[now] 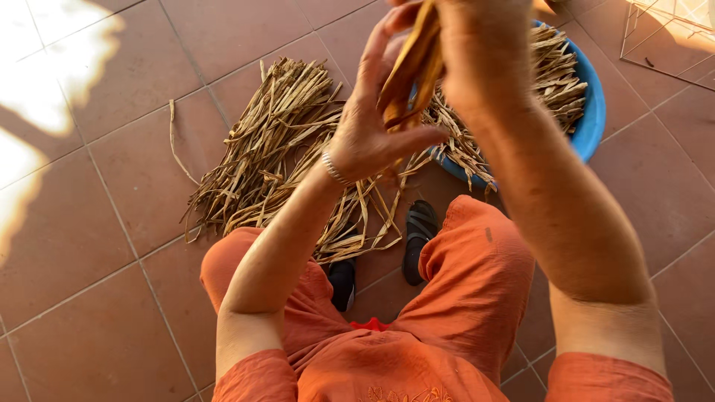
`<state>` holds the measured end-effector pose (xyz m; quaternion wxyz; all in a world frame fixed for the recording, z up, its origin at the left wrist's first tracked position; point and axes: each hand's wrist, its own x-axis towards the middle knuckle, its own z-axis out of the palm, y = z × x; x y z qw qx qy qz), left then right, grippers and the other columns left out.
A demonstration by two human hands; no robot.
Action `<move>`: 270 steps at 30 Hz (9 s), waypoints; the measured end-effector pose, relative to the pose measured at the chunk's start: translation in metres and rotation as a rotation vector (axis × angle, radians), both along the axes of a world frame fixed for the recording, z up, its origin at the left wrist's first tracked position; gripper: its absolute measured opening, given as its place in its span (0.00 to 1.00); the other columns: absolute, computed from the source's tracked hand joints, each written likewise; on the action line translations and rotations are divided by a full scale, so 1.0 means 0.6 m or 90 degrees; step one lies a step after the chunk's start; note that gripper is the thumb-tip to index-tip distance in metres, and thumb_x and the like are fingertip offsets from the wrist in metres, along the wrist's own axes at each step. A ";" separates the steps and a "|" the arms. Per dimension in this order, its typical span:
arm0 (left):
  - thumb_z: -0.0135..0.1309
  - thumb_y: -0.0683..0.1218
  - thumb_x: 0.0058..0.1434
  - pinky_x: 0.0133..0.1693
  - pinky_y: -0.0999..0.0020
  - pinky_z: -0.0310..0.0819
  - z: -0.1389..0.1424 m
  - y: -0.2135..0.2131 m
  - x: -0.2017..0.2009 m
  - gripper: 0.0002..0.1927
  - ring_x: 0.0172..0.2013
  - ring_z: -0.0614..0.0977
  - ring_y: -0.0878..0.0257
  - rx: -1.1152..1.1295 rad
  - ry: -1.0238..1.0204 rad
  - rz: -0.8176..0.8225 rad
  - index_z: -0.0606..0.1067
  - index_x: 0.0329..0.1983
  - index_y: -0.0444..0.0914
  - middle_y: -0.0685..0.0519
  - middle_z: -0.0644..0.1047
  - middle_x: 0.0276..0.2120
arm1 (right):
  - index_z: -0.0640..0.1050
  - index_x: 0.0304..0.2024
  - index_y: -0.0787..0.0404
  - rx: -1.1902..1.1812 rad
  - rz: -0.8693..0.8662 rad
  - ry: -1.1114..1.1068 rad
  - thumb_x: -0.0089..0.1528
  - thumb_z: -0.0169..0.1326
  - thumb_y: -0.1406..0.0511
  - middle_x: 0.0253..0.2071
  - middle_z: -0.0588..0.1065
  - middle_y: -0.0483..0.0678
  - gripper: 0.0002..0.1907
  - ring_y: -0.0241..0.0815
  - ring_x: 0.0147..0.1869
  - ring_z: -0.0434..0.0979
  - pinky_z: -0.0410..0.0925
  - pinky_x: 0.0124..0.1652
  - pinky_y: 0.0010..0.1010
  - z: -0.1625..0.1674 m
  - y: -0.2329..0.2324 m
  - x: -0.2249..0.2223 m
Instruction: The person sits on a tiled floor and uses shears to cut dried plant stems into shorter pieces. They pick up bundles of stems, trim them, and place the cut pieces into a blue basin.
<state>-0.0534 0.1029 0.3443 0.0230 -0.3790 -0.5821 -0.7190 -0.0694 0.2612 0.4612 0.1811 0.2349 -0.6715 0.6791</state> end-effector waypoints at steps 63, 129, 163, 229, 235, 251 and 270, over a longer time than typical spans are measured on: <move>0.57 0.48 0.69 0.24 0.78 0.61 -0.219 0.054 0.012 0.11 0.23 0.67 0.75 -0.319 -0.466 -0.133 0.80 0.47 0.37 0.62 0.71 0.24 | 0.79 0.53 0.58 0.236 -0.502 -0.242 0.63 0.66 0.60 0.46 0.80 0.46 0.18 0.42 0.51 0.78 0.71 0.49 0.36 -0.405 0.343 0.276; 0.59 0.47 0.66 0.50 0.72 0.79 -0.151 -0.013 0.082 0.17 0.45 0.82 0.69 -0.355 -0.391 -0.272 0.80 0.56 0.36 0.57 0.84 0.43 | 0.68 0.68 0.68 -0.108 -0.309 -0.330 0.69 0.39 0.40 0.23 0.65 0.38 0.42 0.26 0.20 0.61 0.58 0.20 0.18 -0.450 0.125 0.535; 0.61 0.50 0.67 0.25 0.79 0.60 -0.172 -0.019 0.055 0.16 0.24 0.65 0.76 -0.377 -0.404 -0.238 0.83 0.53 0.36 0.65 0.69 0.24 | 0.70 0.63 0.69 -0.368 0.020 -0.463 0.72 0.33 0.44 0.21 0.66 0.40 0.37 0.27 0.16 0.60 0.58 0.17 0.19 -0.397 0.117 0.521; 0.55 0.47 0.72 0.23 0.77 0.52 -0.131 0.001 0.035 0.10 0.20 0.61 0.74 -0.161 -0.497 -0.271 0.81 0.44 0.34 0.63 0.68 0.22 | 0.76 0.59 0.63 0.250 -0.396 -0.396 0.62 0.59 0.47 0.20 0.68 0.36 0.33 0.28 0.21 0.69 0.62 0.21 0.22 -0.480 0.205 0.527; 0.56 0.47 0.72 0.23 0.76 0.50 -0.136 -0.002 0.037 0.11 0.20 0.60 0.74 -0.129 -0.505 -0.309 0.81 0.45 0.33 0.63 0.67 0.20 | 0.68 0.70 0.65 -0.082 -0.123 -0.442 0.63 0.47 0.38 0.30 0.69 0.39 0.46 0.27 0.29 0.63 0.59 0.28 0.20 -0.469 0.178 0.529; 0.58 0.47 0.69 0.22 0.74 0.51 -0.138 -0.011 0.043 0.12 0.19 0.60 0.73 -0.186 -0.501 -0.307 0.82 0.43 0.31 0.62 0.67 0.19 | 0.76 0.59 0.69 -0.231 -0.098 -0.454 0.70 0.39 0.42 0.20 0.64 0.39 0.39 0.27 0.17 0.57 0.54 0.18 0.20 -0.410 0.133 0.420; 0.57 0.47 0.71 0.23 0.77 0.50 -0.135 0.000 0.045 0.12 0.20 0.60 0.74 -0.147 -0.514 -0.280 0.81 0.48 0.33 0.63 0.67 0.22 | 0.69 0.68 0.67 -0.087 -0.015 -0.437 0.62 0.35 0.29 0.26 0.67 0.38 0.55 0.27 0.27 0.62 0.57 0.27 0.21 -0.406 0.151 0.487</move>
